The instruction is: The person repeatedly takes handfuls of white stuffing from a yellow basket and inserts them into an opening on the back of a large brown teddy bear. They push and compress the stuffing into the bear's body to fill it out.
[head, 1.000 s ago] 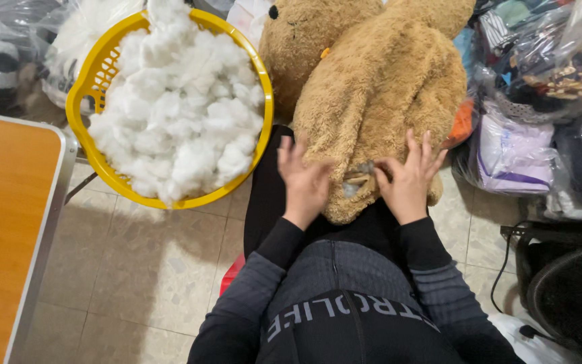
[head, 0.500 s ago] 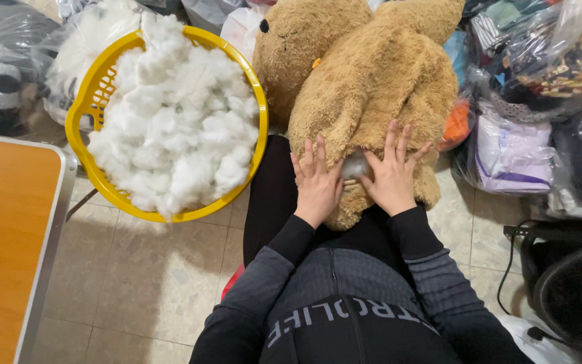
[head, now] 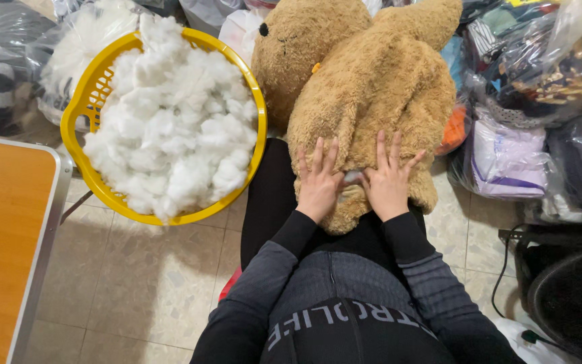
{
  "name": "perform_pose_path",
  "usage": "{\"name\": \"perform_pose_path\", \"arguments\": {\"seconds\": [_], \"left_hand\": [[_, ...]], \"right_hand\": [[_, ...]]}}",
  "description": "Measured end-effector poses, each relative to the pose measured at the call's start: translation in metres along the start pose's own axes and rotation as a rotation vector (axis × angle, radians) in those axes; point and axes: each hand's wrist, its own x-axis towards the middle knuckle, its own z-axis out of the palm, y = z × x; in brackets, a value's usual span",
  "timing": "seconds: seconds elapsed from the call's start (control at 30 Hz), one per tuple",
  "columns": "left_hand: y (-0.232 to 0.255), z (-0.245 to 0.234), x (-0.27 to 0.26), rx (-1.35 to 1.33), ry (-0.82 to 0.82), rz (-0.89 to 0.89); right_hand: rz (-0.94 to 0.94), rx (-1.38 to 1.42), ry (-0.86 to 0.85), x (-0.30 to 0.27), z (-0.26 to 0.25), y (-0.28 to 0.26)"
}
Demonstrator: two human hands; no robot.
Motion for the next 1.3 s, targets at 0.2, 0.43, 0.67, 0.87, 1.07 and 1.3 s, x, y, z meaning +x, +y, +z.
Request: {"name": "perform_pose_path", "arguments": {"seconds": [0.2, 0.43, 0.67, 0.87, 1.07, 1.3], "left_hand": [[0.003, -0.010, -0.021, -0.101, 0.080, 0.029], [0.007, -0.043, -0.041, -0.228, 0.121, 0.041], [0.016, -0.067, -0.049, -0.452, 0.245, 0.038], [0.015, -0.064, -0.046, -0.447, 0.242, -0.047], [0.020, -0.060, -0.043, -0.432, 0.075, -0.046], [0.020, -0.059, -0.041, -0.051, 0.077, 0.151]], "right_hand": [[-0.001, 0.010, 0.020, -0.027, -0.017, -0.008], [-0.016, 0.269, 0.049, -0.041, -0.056, -0.019], [-0.004, 0.454, 0.042, -0.042, -0.087, -0.031], [-0.008, 0.479, 0.003, -0.033, -0.077, -0.025], [-0.038, 0.292, -0.053, -0.034, -0.040, -0.024], [-0.064, 0.443, 0.018, -0.042, -0.039, -0.028]]}}
